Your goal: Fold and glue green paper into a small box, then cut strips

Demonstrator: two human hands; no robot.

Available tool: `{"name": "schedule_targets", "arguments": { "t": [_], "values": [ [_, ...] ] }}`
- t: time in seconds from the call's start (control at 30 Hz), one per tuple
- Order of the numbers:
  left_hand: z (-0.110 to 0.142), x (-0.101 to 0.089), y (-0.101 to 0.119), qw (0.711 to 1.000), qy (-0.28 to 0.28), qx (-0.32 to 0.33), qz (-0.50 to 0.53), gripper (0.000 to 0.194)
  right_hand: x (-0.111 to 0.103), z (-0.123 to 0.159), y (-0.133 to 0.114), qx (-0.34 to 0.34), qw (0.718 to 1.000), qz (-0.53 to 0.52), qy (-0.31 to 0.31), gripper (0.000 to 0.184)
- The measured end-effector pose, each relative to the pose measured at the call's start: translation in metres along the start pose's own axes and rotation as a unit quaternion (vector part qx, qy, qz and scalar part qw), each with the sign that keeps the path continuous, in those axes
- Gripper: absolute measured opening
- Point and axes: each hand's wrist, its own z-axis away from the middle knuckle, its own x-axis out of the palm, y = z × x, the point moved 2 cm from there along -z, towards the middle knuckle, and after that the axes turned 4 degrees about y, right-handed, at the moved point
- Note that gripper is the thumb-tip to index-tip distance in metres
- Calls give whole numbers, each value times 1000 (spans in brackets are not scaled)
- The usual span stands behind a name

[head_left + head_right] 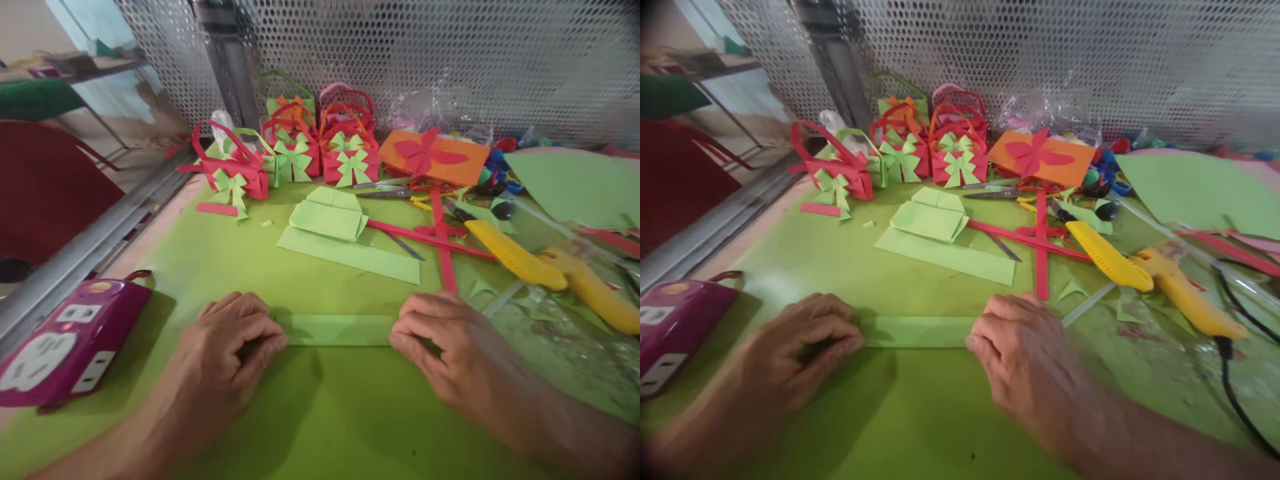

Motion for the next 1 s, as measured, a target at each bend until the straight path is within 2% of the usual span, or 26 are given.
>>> {"name": "schedule_targets", "arguments": {
  "t": [0.3,0.47,0.77,1.0],
  "values": [
    [-2,3,4,997,7,-4,-74,23,2,-8,-3,-8,995,94,-17,26],
    [-1,5,4,995,7,4,-98,24,5,-7,-5,-19,990,137,16,26],
    [0,6,7,993,6,15,-119,23,4,-9,-8,-32,989,146,17,25],
    [-1,6,8,993,9,9,-117,22,2,-11,-7,-38,989,146,-4,26]
  ]
}}
